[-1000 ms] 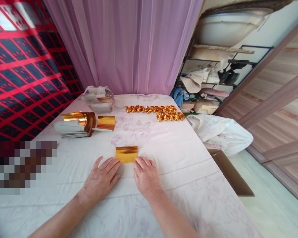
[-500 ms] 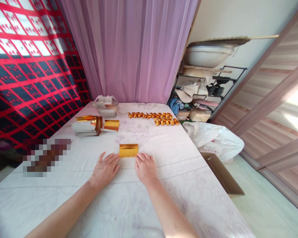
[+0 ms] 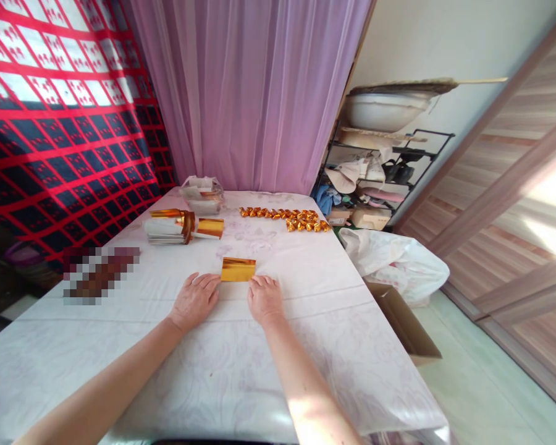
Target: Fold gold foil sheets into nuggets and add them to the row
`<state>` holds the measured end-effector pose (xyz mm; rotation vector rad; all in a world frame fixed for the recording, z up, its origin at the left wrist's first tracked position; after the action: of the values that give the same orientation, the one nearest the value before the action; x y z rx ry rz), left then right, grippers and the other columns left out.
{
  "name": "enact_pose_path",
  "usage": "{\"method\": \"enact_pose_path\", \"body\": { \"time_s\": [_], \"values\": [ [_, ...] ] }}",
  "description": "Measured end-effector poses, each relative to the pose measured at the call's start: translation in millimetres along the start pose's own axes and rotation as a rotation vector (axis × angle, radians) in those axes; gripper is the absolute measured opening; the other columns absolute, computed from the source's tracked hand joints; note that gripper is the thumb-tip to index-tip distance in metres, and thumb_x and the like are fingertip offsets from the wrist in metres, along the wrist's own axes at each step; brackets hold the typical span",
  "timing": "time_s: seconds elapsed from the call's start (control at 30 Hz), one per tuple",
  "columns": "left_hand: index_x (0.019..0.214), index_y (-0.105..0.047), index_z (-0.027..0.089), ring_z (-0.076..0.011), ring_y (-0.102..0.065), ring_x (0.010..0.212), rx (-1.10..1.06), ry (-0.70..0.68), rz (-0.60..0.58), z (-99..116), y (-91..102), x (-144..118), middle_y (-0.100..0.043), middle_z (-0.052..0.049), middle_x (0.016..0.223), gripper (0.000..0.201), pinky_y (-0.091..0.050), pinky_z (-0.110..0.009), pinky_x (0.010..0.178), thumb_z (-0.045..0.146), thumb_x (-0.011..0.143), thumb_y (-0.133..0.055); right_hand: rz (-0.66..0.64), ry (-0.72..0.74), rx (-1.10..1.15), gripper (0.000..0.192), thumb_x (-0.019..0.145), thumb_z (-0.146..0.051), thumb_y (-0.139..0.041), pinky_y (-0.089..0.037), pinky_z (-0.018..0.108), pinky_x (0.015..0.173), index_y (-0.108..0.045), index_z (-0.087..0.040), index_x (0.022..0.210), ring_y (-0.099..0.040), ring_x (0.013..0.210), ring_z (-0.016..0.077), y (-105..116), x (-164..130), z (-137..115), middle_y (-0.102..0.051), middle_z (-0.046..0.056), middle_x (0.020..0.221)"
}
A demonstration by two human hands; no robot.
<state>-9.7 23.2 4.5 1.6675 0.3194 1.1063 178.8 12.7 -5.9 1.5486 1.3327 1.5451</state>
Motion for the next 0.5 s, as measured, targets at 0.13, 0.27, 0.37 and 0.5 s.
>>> {"method": "enact_pose_path", "body": {
  "time_s": [0.13, 0.27, 0.37, 0.5],
  "values": [
    [0.123, -0.065, 0.022, -0.0258, -0.061, 0.117, -0.012, -0.108, -0.058, 3.5, -1.2, 3.9, -0.068, -0.009, 0.126, 0.039, -0.036, -0.049, 0.107, 0.017, 0.093, -0.042, -0.002, -0.005, 0.014, 0.027, 0.089, -0.015, -0.053, -0.045, 0.037, 0.091, -0.072, -0.021, 0.108, -0.061, 0.108, 0.022, 0.9, 0.2, -0.8, -0.07, 0.008, 0.118],
    [0.125, -0.063, 0.021, -0.0271, -0.055, 0.126, -0.044, -0.192, -0.123, 10.8, -11.8, 15.7, -0.065, -0.008, 0.131, 0.035, -0.031, -0.051, 0.112, 0.026, 0.095, -0.045, -0.012, -0.003, 0.021, 0.027, 0.089, -0.014, -0.053, -0.045, 0.038, 0.091, -0.071, -0.02, 0.108, -0.061, 0.108, 0.0223, 2.3, -0.2, -1.5, -0.07, 0.007, 0.117],
    [0.125, -0.063, 0.021, -0.0257, -0.057, 0.124, -0.068, -0.175, -0.159, 18.8, -22.3, 24.1, -0.067, -0.006, 0.129, 0.036, -0.03, -0.049, 0.113, 0.034, 0.098, -0.044, -0.024, -0.001, 0.026, 0.028, 0.09, -0.014, -0.052, -0.045, 0.038, 0.092, -0.07, -0.02, 0.111, -0.06, 0.11, 0.0226, 1.9, -1.3, -0.8, -0.07, 0.007, 0.118],
    [0.126, -0.062, 0.019, -0.0246, -0.06, 0.12, -0.085, -0.109, -0.179, 23.9, -27.7, 25.0, -0.067, -0.007, 0.129, 0.037, -0.029, -0.049, 0.114, 0.036, 0.099, -0.043, -0.001, 0.023, 0.048, 0.028, 0.089, -0.014, -0.052, -0.044, 0.039, 0.093, -0.07, -0.02, 0.111, -0.059, 0.11, 0.0233, 1.3, -3.7, 0.2, -0.069, 0.008, 0.118]
  ]
}}
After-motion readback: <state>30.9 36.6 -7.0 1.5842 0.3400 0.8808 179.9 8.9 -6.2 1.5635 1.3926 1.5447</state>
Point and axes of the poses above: each hand's wrist, its own x-axis towards the middle knuckle, its own y-axis out of the back of the hand, z = x × y, the point moved 4 cm from there along x, towards the middle knuckle
